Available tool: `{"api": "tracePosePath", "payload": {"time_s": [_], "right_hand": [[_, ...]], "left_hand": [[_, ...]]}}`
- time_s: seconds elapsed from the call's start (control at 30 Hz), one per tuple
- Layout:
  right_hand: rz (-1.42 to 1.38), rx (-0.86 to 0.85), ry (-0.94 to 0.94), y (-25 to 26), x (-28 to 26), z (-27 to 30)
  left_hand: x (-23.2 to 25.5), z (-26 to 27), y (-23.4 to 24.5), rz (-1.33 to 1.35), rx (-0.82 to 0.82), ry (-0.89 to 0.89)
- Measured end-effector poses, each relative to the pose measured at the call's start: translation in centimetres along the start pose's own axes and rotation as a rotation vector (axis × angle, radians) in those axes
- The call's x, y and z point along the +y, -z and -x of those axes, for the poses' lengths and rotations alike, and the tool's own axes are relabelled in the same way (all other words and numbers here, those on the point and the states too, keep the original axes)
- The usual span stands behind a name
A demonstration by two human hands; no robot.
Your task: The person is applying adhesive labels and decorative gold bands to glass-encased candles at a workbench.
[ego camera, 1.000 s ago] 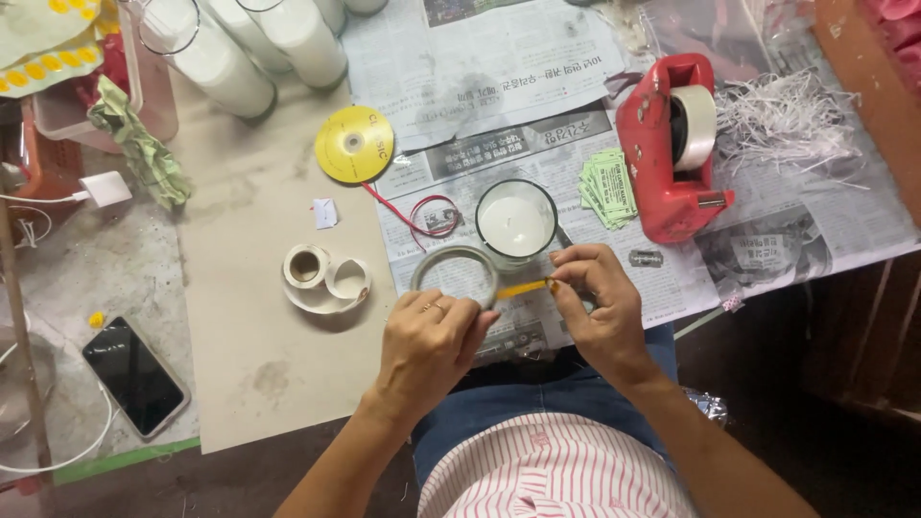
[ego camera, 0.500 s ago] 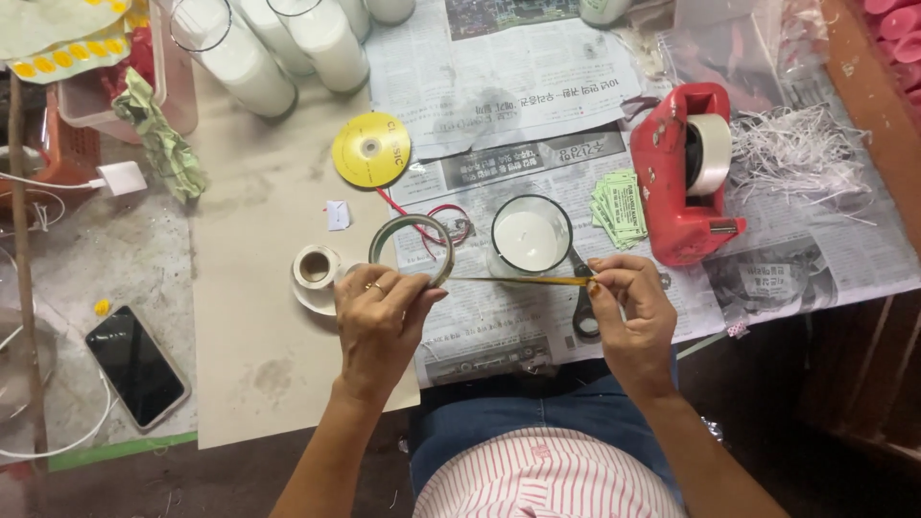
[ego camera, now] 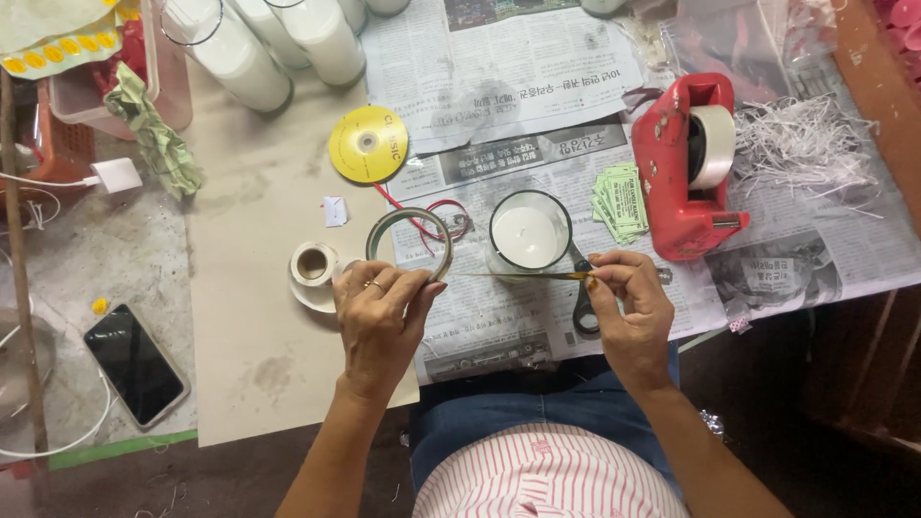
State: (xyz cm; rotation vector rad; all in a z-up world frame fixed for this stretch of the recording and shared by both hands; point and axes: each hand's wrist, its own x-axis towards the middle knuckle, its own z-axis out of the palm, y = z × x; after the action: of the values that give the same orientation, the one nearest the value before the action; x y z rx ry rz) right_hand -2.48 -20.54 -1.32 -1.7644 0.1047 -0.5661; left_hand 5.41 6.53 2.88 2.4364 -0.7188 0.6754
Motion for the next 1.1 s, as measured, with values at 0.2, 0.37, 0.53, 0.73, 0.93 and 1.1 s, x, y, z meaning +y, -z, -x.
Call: {"api": "tracePosePath", "payload": {"time_s": [0.2,0.37,0.53,0.73,0.93,1.1], "right_hand": [[-0.023,0.031,-0.022,-0.2,-0.1,-0.3],[-0.018,0.018,-0.026,0.0,0.1,-0.4],[-0.009,0.011,-0.021,0.2,0.0,-0.5],[-0.007,0.017,0.005,0.2,-0.1,-0.6],[-0.015,0.028,0.011,0.2,-0.5,-0.8],[0.023,0.018,0.039,0.2,-0.3,-1.3]], "left_hand": [[0.1,-0.1,0.1,-0.015,-0.002,-0.002],[0.1,-0.2,0.2,-0.005,-0.011,0.005],[0.1,0.0,-0.1,-0.008,0.001,0.003],[0.2,0.0,-0.2,0.000,0.001,0.008],[0.1,0.0,-0.3,0.000,-0.002,0.008],[0.1,-0.1,-0.4,0.010,-0.003,0.021]]}}
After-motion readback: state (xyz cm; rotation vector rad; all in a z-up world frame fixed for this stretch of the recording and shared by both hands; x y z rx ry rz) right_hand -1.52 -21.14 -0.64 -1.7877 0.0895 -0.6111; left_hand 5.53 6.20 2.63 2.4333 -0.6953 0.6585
